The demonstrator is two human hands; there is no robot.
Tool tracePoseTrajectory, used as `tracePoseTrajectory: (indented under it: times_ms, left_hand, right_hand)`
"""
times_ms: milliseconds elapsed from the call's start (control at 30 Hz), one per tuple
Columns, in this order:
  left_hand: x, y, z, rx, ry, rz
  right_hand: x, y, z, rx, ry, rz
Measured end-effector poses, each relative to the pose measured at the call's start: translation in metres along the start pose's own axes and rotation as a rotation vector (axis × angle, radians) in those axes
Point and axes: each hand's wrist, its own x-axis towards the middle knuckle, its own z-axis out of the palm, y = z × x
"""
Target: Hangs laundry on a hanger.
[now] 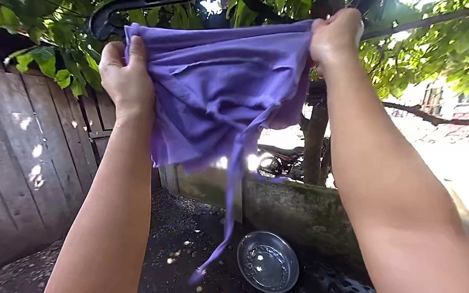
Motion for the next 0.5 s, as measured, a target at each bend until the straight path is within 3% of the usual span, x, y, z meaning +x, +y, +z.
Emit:
tracePoseTrajectory:
  times_ms: [100,200,333,433,500]
  left_hand:
    - [-0.009,-0.002,-0.001,0.002,-0.008,0.019]
    - [-0.024,-0.005,-0.004,-0.008,-0.045,-0.033]
    - [-0.04,-0.007,-0.014,0.02,-0.122,-0.086]
    - [-0.045,-0.009,-0.02,0.14,-0.139,-0.072]
    - [-0.05,-0.005,-0.023,0.253,-0.125,-0.021]
  right_hand:
    - [-0.013,0.005,-0.004,-0.014,0.022,-0.051]
    - [-0.036,0.018,0.004,0.139,0.04,-0.136]
    - [-0.067,0.038,0.008,0.218,-0.106,-0.299]
    - [-0.071,0.049,0.011,0.204,-0.212,-0.258]
    - [-0.07,0.054,0.011,0.202,-0.175,-0.214]
